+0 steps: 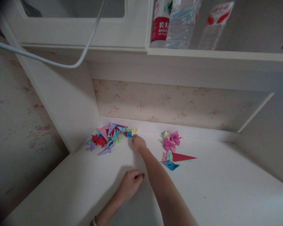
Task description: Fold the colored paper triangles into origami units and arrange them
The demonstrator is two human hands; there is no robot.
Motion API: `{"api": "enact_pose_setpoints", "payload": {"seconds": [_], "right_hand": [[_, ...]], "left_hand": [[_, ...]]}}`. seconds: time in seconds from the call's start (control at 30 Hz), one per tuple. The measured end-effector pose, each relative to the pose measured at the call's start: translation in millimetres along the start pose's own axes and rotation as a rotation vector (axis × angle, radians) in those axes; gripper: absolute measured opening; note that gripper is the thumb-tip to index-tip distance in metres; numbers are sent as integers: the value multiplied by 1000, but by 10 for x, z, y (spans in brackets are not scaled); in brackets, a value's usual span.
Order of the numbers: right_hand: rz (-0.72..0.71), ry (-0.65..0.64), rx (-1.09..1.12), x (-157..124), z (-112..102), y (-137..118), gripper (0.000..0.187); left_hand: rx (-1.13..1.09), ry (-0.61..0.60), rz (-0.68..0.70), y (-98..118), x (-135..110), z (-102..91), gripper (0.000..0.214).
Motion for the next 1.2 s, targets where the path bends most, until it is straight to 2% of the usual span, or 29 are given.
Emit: {"api": "enact_pose_setpoints", "payload": {"seconds": [0.17,0.3,0.43,0.57,0.67,0.8,0.93,1.2], "right_hand": [[45,193,246,-655,-262,73,17],[153,321,472,-1253,-447,283,25],[217,372,660,-1795,-591,499,32],[234,376,768,-2151,-630,647,33],[243,348,969,-2230,-548,708,36],[210,271,1201,-2161,-453,688,45],[210,230,1276,-2103,-430,694,46],[274,254,1309,-2105,-417,718,37]], "left_hand": [[-13,30,24,14,15,-40,37],[-23,37,35,24,23,-51,39],[-37,45,44,91,-6,-81,40],[-115,41,28,114,-25,-97,41],[-161,24,44,97,-16,-79,41],[-152,-12,88,84,6,-38,41],[-133,-27,85,73,6,-15,38],[-163,-9,59,33,7,-19,38]]}}
Point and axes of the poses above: each hand's wrist, its own x-axis towards the middle knuckle, its own z-axis out of the palm, y = z × x, the point moved 10 cm from there along x, towards the middle knuckle, and after that the axes turned 2 degrees about -x, right-handed, at the moved point
